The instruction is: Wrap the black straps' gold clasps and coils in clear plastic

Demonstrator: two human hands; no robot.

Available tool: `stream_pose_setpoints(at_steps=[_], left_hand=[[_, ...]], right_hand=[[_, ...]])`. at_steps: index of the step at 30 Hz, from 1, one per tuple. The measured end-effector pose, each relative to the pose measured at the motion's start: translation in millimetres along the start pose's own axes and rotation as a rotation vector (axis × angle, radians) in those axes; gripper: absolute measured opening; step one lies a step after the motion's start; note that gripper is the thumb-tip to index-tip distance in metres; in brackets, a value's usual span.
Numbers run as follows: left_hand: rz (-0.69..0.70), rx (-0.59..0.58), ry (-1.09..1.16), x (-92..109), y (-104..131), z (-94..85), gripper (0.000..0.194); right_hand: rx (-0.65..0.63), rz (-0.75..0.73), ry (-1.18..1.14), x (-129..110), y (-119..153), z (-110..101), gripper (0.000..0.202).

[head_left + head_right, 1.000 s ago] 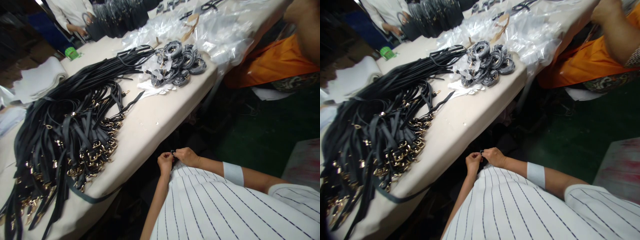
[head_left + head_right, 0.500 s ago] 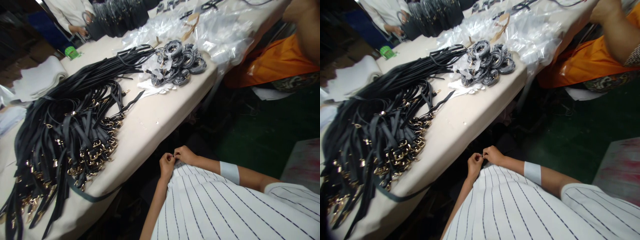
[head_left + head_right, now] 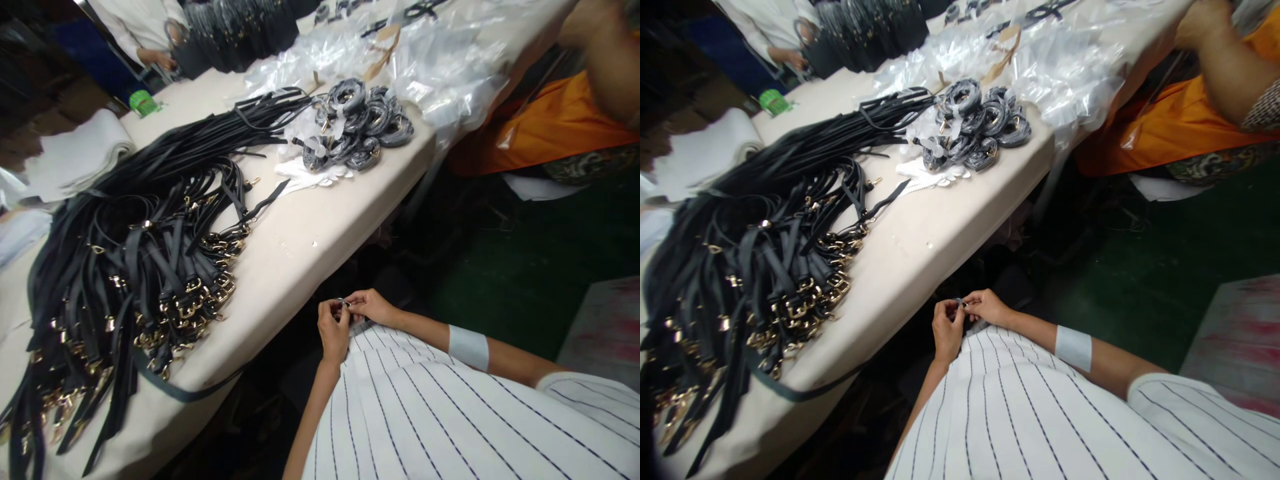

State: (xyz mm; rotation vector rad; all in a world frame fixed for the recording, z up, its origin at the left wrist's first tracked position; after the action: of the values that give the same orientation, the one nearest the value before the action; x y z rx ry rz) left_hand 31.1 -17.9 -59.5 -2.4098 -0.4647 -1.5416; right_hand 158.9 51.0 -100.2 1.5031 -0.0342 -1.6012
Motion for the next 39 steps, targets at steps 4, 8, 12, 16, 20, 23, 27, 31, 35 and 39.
stream_pose_setpoints(at_steps=[4, 8, 12, 16, 20, 23, 27, 31, 35, 39], left_hand=[[-0.114, 0.038, 0.108, -8.0, 0.7, 5.5, 0.028], [-0.110, 0.095, 0.117, -2.2, -1.3, 5.3, 0.029], [-0.046, 0.189, 0.010, 6.2, -4.0, -1.4, 0.027], [-0.032, 0.250, -0.060, 3.3, -6.3, -5.4, 0.022], [-0.069, 0.249, -0.036, -2.8, -7.5, -4.1, 0.020], [-0.069, 0.196, -0.038, -2.8, -6.1, -1.3, 0.019], [0.007, 0.142, -0.120, 1.4, -2.1, 1.5, 0.011], [0.085, 0.106, -0.148, 4.5, -1.2, 1.7, 0.010], [0.069, 0.125, -0.136, 4.6, -5.2, -1.3, 0.011], [0.033, 0.105, -0.099, 4.7, -8.8, -1.5, 0.013]], right_hand=[[0.055, -0.031, -0.051, -2.5, 0.8, 2.5, 0.040], [0.084, -0.081, -0.077, -13.1, 6.6, 7.8, 0.035], [0.023, -0.130, -0.064, -26.6, 15.0, 14.8, 0.040], [0.012, -0.131, -0.049, -28.6, 17.8, 18.5, 0.044], [0.078, -0.089, -0.024, -21.7, 14.1, 19.0, 0.036], [0.187, -0.044, 0.024, -17.8, 12.1, 16.9, 0.027], [0.306, -0.049, 0.105, -21.7, 14.1, 13.8, 0.011], [0.298, -0.065, 0.092, -28.3, 17.0, 15.8, 0.006], [0.171, 0.053, -0.039, -24.5, 9.9, 22.5, 0.011], [0.103, 0.243, -0.216, -16.1, -3.2, 26.0, 0.011]])
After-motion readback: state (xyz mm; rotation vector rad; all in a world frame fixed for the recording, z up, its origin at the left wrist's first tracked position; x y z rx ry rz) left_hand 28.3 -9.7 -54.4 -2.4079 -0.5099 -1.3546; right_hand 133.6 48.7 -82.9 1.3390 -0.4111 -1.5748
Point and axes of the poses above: each hand's wrist, its own y-axis away from the middle knuckle, its own z-axis out of the palm, x = y × z, the point moved 2 cm from there along -y, towards the middle knuckle, and after that the axes turned 10 degrees about z, right-handed, at the moved point
